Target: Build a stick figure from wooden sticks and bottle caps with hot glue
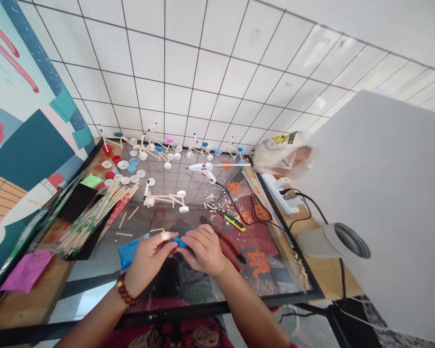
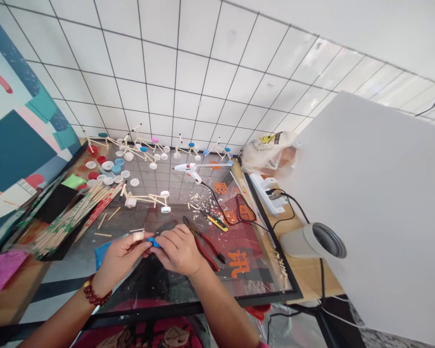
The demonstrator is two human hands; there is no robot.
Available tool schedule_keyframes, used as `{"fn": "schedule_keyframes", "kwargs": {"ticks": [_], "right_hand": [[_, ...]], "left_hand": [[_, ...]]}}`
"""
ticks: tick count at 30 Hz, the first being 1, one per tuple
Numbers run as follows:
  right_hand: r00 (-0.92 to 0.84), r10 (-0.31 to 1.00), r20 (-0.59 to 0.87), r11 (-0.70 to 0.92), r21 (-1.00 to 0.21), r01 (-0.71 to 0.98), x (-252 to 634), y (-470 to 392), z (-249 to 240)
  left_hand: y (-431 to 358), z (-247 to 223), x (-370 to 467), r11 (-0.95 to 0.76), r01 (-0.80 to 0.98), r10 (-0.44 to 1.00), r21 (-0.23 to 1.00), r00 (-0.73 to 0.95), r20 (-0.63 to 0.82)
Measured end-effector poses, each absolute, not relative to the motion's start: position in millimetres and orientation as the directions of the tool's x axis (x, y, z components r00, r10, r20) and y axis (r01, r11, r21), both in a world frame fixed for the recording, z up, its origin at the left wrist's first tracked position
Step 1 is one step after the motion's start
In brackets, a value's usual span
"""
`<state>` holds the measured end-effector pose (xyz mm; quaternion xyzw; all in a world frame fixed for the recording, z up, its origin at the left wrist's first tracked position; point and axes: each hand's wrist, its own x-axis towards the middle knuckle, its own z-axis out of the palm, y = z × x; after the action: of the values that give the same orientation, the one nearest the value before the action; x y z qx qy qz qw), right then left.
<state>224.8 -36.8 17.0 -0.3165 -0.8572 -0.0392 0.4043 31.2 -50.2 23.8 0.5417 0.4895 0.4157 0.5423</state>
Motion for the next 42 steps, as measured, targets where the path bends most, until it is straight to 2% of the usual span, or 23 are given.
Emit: {"fn": "schedule_keyframes", "kwargs": {"ticks": [2, 4, 8, 14, 18, 20, 22, 28, 30, 34, 37, 39, 42], "right_hand": [[-0.49, 0.51, 0.707, 0.808, -0.196, 0.556, 223, -38, 18], [-0.525, 0.494, 0.693, 0.825, -0.182, 0.535, 222, -38, 20], [-0.518, 0.502, 0.693, 0.814, -0.177, 0.553, 222, -39, 21], [-0.469, 0.546, 0.694, 0.777, -0.211, 0.594, 220, -40, 22], [-0.435, 0.572, 0.695, 0.794, -0.334, 0.508, 218, -41, 25], [-0.426, 0.588, 0.687, 0.797, -0.405, 0.448, 217, -42, 25], [-0.428, 0.583, 0.691, 0.806, -0.424, 0.413, 216, -42, 25], [-0.487, 0.573, 0.659, 0.816, -0.407, 0.41, 215, -42, 21], [-0.528, 0.551, 0.646, 0.83, -0.362, 0.424, 215, -42, 20], [-0.537, 0.516, 0.667, 0.847, -0.301, 0.439, 211, -45, 18], [-0.512, 0.504, 0.695, 0.845, -0.273, 0.46, 207, -47, 19], [-0.486, 0.527, 0.697, 0.824, -0.28, 0.492, 205, -48, 20], [-0.371, 0.623, 0.688, 0.727, -0.335, 0.6, 211, -43, 20]], "left_hand": [[-49, 19, 29, -0.051, 0.148, 0.991, 0.988, 0.131, 0.032], [-50, 17, 28, -0.091, 0.156, 0.99, 0.984, 0.122, 0.072], [-53, 18, 31, 0.043, 0.011, 0.994, 0.999, 0.099, -0.044], [-57, 23, 32, 0.018, 0.007, 0.984, 1.0, 0.18, -0.019], [-59, 27, 33, 0.02, 0.04, 0.989, 0.999, 0.146, -0.025], [-59, 28, 33, 0.09, -0.037, 0.989, 0.995, 0.119, -0.085], [-59, 28, 32, 0.164, -0.129, 0.981, 0.978, 0.125, -0.148], [-55, 30, 29, 0.368, -0.263, 0.924, 0.892, 0.21, -0.319], [-55, 31, 29, 0.344, -0.23, 0.933, 0.91, 0.193, -0.304], [-57, 31, 30, 0.176, -0.039, 0.979, 0.984, 0.111, -0.171], [-56, 30, 29, 0.207, -0.021, 0.974, 0.978, 0.095, -0.204], [-55, 32, 27, 0.287, -0.115, 0.951, 0.951, 0.153, -0.269], [-53, 40, 18, 0.398, -0.314, 0.888, 0.862, 0.369, -0.276]]}}
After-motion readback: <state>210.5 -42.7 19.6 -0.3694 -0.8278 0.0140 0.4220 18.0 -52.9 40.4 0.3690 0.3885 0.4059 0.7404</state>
